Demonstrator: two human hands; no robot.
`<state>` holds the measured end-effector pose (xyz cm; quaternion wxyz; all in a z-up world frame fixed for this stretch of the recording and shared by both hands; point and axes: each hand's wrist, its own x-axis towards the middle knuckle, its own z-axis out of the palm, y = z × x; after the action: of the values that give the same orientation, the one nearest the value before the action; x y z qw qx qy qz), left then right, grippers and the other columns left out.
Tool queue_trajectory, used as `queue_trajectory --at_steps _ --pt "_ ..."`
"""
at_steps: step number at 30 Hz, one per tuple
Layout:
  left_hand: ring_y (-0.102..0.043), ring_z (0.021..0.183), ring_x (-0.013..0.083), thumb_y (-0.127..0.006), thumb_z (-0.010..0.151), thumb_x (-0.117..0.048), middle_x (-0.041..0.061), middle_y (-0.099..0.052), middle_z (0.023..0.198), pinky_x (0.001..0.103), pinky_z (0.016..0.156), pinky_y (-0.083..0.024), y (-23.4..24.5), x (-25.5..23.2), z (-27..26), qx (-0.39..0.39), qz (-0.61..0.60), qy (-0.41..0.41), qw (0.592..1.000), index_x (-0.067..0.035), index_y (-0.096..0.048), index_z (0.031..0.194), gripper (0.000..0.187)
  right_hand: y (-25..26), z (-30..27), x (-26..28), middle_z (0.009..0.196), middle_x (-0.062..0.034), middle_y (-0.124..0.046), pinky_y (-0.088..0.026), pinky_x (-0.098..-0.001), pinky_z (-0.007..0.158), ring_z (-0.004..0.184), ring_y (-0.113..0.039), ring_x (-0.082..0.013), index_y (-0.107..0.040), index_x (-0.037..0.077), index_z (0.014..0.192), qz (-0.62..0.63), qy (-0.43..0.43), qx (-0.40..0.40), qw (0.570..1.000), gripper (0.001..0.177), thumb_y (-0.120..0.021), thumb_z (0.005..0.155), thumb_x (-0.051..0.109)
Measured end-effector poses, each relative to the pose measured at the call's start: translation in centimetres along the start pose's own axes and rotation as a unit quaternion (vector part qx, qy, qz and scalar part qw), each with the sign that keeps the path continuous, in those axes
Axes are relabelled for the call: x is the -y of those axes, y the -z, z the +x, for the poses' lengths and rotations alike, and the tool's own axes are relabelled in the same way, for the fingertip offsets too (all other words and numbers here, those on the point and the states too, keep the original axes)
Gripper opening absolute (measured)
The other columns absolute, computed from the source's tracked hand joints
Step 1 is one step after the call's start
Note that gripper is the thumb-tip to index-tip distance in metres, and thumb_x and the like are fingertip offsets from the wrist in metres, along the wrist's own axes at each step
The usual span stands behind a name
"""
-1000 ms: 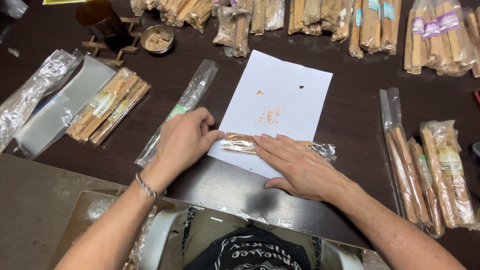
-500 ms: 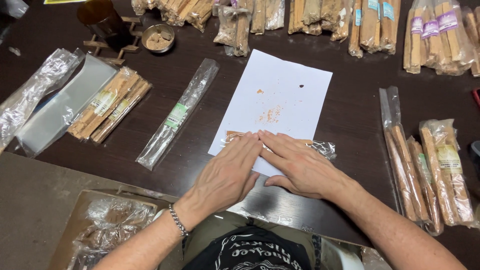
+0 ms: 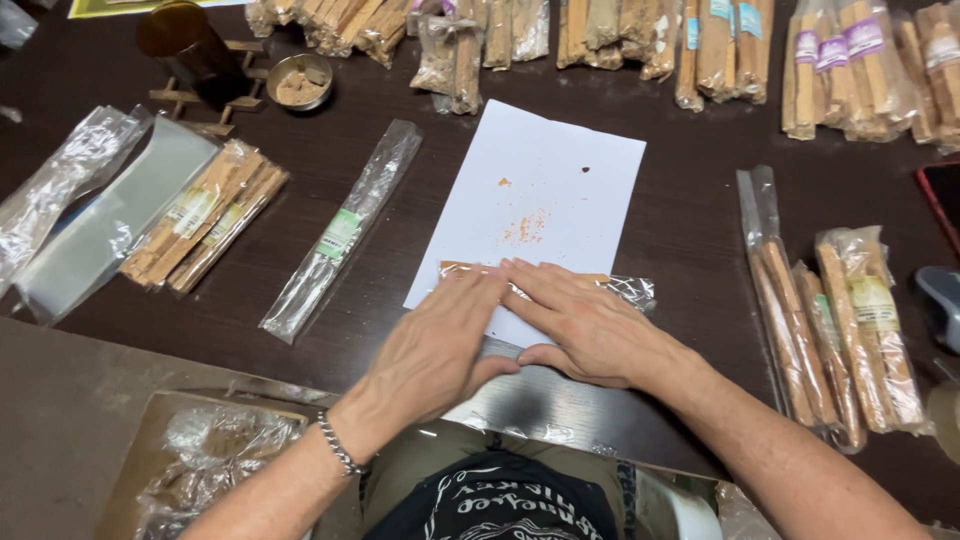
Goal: The person picks up several wooden sticks and places them into a clear plastic sleeve. They then fold the open end of the sleeve and secure it with a piece of clear adhesive tape, repeating the process with another sleeve.
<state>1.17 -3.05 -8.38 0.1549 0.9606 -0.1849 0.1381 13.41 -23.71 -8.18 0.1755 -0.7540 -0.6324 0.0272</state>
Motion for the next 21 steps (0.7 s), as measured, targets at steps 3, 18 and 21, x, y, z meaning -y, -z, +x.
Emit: queue_trajectory --at_steps 3,18,21 --pt "-0.042 0.144 0.0377 -0.062 0.089 -0.062 0.025 -0.050 0.149 0.047 0.123 -0.028 0.1 1.1 -0.5 0.031 0.030 0.018 0.999 0.004 -0.035 0.154 0.096 -0.1 -0.3 -0.3 0.156 -0.0215 -0.047 -0.032 -0.0502 0.123 0.145 -0.044 -0.0361 -0.049 0.005 0.149 0.010 0.003 -0.006 1.000 0.077 -0.050 0.096 0.061" --pt "-0.042 0.144 0.0378 -0.058 0.095 -0.059 0.025 -0.050 0.149 0.048 0.122 -0.027 0.9 0.9 0.2 0.093 0.060 0.016 0.994 0.001 -0.035 0.156 0.089 5.8 -7.7 -0.8 0.135 -0.0087 -0.069 -0.040 -0.0513 0.119 0.133 -0.060 -0.0296 -0.073 0.010 0.123 -0.077 -0.104 -0.139 0.982 0.034 -0.066 0.096 0.031" --pt "-0.040 0.145 0.0381 -0.055 0.095 -0.062 0.026 -0.049 0.150 0.048 0.122 -0.025 0.6 0.8 0.0 0.103 0.061 0.018 0.993 0.001 -0.035 0.156 0.089 3.1 -7.3 0.6 0.123 -0.0097 -0.075 -0.043 -0.0529 0.115 0.122 -0.067 -0.0300 -0.074 0.009 0.116 -0.075 -0.012 -0.155 0.985 0.025 -0.068 0.096 0.023"
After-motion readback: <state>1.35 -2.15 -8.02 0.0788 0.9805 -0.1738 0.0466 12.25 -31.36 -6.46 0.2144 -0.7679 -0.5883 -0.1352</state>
